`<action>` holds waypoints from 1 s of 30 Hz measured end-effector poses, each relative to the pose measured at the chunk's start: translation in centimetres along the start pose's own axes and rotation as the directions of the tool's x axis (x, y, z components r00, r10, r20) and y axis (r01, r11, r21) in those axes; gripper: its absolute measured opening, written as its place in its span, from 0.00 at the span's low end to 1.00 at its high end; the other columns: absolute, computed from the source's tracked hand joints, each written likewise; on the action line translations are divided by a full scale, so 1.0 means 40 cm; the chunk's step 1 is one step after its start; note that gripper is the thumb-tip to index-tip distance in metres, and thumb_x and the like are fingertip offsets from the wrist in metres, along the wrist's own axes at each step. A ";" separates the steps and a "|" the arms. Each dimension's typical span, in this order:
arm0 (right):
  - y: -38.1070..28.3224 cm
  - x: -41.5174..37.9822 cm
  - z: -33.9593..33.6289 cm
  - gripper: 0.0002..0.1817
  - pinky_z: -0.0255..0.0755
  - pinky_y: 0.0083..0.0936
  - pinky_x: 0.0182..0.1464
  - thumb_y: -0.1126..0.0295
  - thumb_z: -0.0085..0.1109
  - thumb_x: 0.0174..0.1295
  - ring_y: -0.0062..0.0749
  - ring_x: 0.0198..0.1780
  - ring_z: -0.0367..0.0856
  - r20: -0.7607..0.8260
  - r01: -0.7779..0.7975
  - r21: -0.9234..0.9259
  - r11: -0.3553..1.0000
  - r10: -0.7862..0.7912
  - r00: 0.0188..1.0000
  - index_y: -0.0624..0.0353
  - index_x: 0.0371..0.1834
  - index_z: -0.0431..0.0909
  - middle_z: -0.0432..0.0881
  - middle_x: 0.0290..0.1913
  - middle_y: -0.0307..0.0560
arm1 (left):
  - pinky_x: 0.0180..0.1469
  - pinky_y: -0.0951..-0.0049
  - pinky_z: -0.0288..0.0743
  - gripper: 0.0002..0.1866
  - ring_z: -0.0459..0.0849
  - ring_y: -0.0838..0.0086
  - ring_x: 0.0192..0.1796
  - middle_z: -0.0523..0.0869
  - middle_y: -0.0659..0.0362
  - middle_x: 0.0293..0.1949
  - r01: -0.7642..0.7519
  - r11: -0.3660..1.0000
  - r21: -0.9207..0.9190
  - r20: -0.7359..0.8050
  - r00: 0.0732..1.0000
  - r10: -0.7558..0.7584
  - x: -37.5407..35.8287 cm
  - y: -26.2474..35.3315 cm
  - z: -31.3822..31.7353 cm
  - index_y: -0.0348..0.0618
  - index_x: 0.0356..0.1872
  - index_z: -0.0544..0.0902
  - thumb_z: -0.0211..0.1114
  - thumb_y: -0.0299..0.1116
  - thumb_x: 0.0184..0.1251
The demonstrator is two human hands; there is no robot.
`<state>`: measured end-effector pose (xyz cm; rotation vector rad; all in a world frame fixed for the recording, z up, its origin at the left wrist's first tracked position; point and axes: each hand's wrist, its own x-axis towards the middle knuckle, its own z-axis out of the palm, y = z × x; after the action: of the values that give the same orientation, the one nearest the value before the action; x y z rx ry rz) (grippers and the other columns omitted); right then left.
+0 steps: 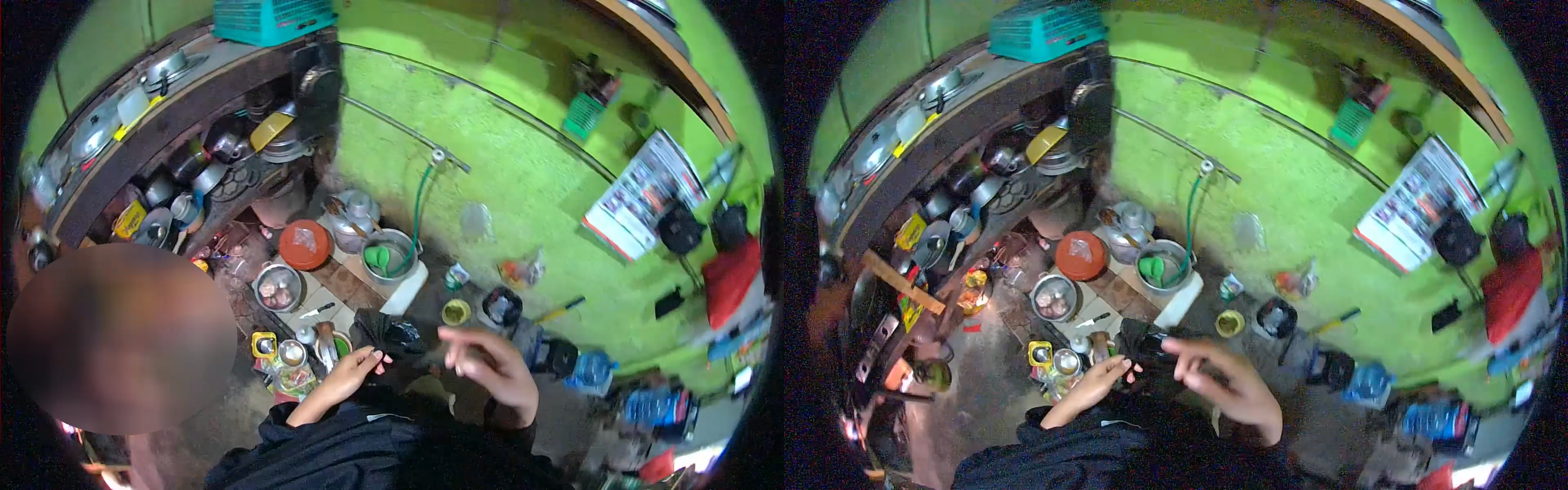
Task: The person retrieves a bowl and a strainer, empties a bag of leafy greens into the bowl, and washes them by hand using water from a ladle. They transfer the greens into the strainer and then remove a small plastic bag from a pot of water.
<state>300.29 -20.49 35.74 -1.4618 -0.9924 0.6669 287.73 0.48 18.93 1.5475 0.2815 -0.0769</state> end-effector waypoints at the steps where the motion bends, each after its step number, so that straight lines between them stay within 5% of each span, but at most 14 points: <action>1: 0.072 0.070 -0.049 0.21 0.67 0.21 0.46 0.70 0.54 0.64 0.23 0.40 0.74 -0.033 -0.020 -0.084 0.996 0.018 0.999 0.62 0.61 0.70 0.76 0.36 0.40 | 0.45 0.81 0.68 0.20 0.76 0.79 0.38 0.79 0.63 0.30 -0.006 1.000 0.026 -0.039 0.999 0.007 0.027 -0.003 -0.003 0.36 0.42 0.80 0.46 0.43 0.75; 4: 0.232 0.267 -0.197 0.21 0.65 0.16 0.44 0.68 0.54 0.65 0.17 0.38 0.70 0.001 -0.115 -0.208 0.971 0.118 0.993 0.59 0.61 0.71 0.73 0.35 0.36 | 0.47 0.80 0.68 0.19 0.75 0.79 0.39 0.80 0.62 0.33 0.017 1.000 0.011 -0.178 0.984 -0.015 0.097 -0.005 0.008 0.36 0.42 0.80 0.48 0.43 0.74; 6: 0.297 0.393 -0.292 0.19 0.64 0.14 0.43 0.71 0.51 0.66 0.16 0.37 0.70 0.135 -0.085 -0.160 0.983 0.107 0.985 0.59 0.60 0.71 0.74 0.36 0.35 | 0.47 0.80 0.68 0.17 0.76 0.79 0.39 0.80 0.62 0.33 -0.013 0.992 -0.127 -0.270 0.962 -0.023 0.147 -0.036 0.028 0.36 0.42 0.80 0.49 0.41 0.74; 8: 0.373 0.524 -0.392 0.18 0.68 0.17 0.45 0.73 0.50 0.66 0.20 0.39 0.73 0.200 -0.248 -0.025 0.968 0.248 0.948 0.58 0.60 0.70 0.74 0.36 0.37 | 0.45 0.79 0.68 0.18 0.75 0.79 0.38 0.80 0.61 0.32 -0.066 0.978 -0.196 -0.396 0.918 -0.017 0.192 -0.013 0.051 0.35 0.41 0.80 0.53 0.43 0.72; 10: 0.482 0.669 -0.502 0.19 0.68 0.18 0.47 0.73 0.50 0.65 0.22 0.42 0.74 0.178 -0.151 -0.104 0.983 0.168 0.970 0.58 0.60 0.70 0.75 0.37 0.39 | 0.44 0.79 0.68 0.20 0.73 0.79 0.38 0.79 0.59 0.32 0.198 0.980 0.010 -0.550 0.820 -0.160 0.226 0.056 0.084 0.34 0.39 0.79 0.58 0.45 0.68; 12: 0.623 0.830 -0.618 0.18 0.70 0.23 0.47 0.75 0.53 0.61 0.24 0.41 0.75 0.076 -0.029 -0.390 0.920 0.064 0.995 0.61 0.56 0.72 0.77 0.39 0.38 | 0.44 0.77 0.69 0.19 0.72 0.78 0.37 0.78 0.58 0.33 0.152 0.986 -0.070 -0.582 0.796 -0.164 0.272 0.066 0.115 0.34 0.39 0.78 0.67 0.43 0.61; 14: 0.879 1.006 -0.766 0.18 0.70 0.25 0.48 0.74 0.55 0.60 0.28 0.42 0.76 0.019 0.138 -0.541 0.830 -0.152 0.988 0.62 0.54 0.72 0.78 0.39 0.41 | 0.44 0.76 0.69 0.18 0.72 0.78 0.37 0.78 0.59 0.34 0.032 0.998 0.046 -0.644 0.765 0.005 0.318 0.072 0.149 0.35 0.39 0.78 0.73 0.36 0.55; 16: 1.018 1.147 -0.861 0.19 0.70 0.29 0.51 0.69 0.57 0.59 0.35 0.44 0.76 -0.118 0.006 -0.688 0.726 -0.120 0.986 0.63 0.53 0.72 0.78 0.43 0.47 | 0.45 0.76 0.69 0.20 0.72 0.77 0.37 0.78 0.59 0.35 0.008 0.998 -0.063 -0.702 0.710 -0.050 0.356 0.073 0.187 0.35 0.42 0.78 0.75 0.34 0.52; 18: 1.058 1.226 -0.908 0.21 0.67 0.34 0.56 0.63 0.57 0.60 0.44 0.50 0.75 -0.145 -0.107 -0.894 0.435 -0.054 0.988 0.65 0.53 0.71 0.76 0.50 0.56 | 0.45 0.76 0.69 0.20 0.72 0.77 0.38 0.78 0.59 0.34 0.025 0.999 -0.041 -0.750 0.660 -0.047 0.377 0.078 0.215 0.35 0.43 0.78 0.74 0.34 0.52; 19: 1.074 1.246 -0.913 0.21 0.67 0.34 0.56 0.63 0.57 0.60 0.44 0.50 0.75 -0.100 -0.077 -0.897 0.435 -0.031 0.995 0.65 0.53 0.71 0.76 0.50 0.56 | 0.44 0.76 0.69 0.21 0.73 0.77 0.39 0.77 0.59 0.34 0.117 0.988 -0.102 -0.754 0.638 -0.153 0.380 0.084 0.223 0.35 0.44 0.78 0.74 0.35 0.53; 21: 1.117 1.288 -0.931 0.34 0.63 0.45 0.60 0.56 0.56 0.61 0.57 0.58 0.69 -0.282 -0.286 -0.934 0.213 0.048 0.958 0.63 0.65 0.60 0.71 0.58 0.63 | 0.43 0.76 0.69 0.19 0.74 0.78 0.37 0.78 0.60 0.31 0.157 0.967 -0.202 -0.833 0.492 -0.254 0.386 0.127 0.250 0.35 0.43 0.79 0.70 0.39 0.58; 24: 1.233 1.316 -0.925 0.37 0.61 0.45 0.62 0.52 0.52 0.63 0.56 0.60 0.68 -0.247 -0.174 -0.898 0.405 -0.135 0.960 0.63 0.68 0.54 0.68 0.60 0.66 | 0.41 0.76 0.69 0.17 0.75 0.79 0.35 0.80 0.61 0.30 0.158 0.943 -0.294 -0.875 0.352 -0.332 0.378 0.083 0.275 0.37 0.42 0.79 0.66 0.41 0.62; 26: 1.187 1.311 -0.928 0.35 0.66 0.46 0.57 0.52 0.51 0.64 0.57 0.57 0.72 -0.252 -0.235 -0.919 0.318 -0.013 0.968 0.63 0.67 0.54 0.68 0.60 0.67 | 0.40 0.76 0.69 0.17 0.75 0.80 0.36 0.82 0.61 0.34 0.119 0.900 -0.419 -0.862 0.261 -0.435 0.367 0.053 0.280 0.38 0.43 0.80 0.65 0.43 0.63; 30: 1.150 1.327 -0.910 0.21 0.74 0.45 0.41 0.62 0.55 0.61 0.60 0.42 0.78 -0.205 -0.265 -0.934 0.238 0.251 0.946 0.62 0.53 0.68 0.74 0.53 0.61 | 0.41 0.76 0.70 0.19 0.76 0.78 0.36 0.83 0.58 0.36 0.157 0.886 -0.437 -0.840 0.281 -0.464 0.341 0.108 0.253 0.37 0.44 0.80 0.63 0.44 0.65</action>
<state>365.79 10.03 3.56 -2.7930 -1.2189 0.1964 303.19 -7.69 20.01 1.0502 1.5040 0.5750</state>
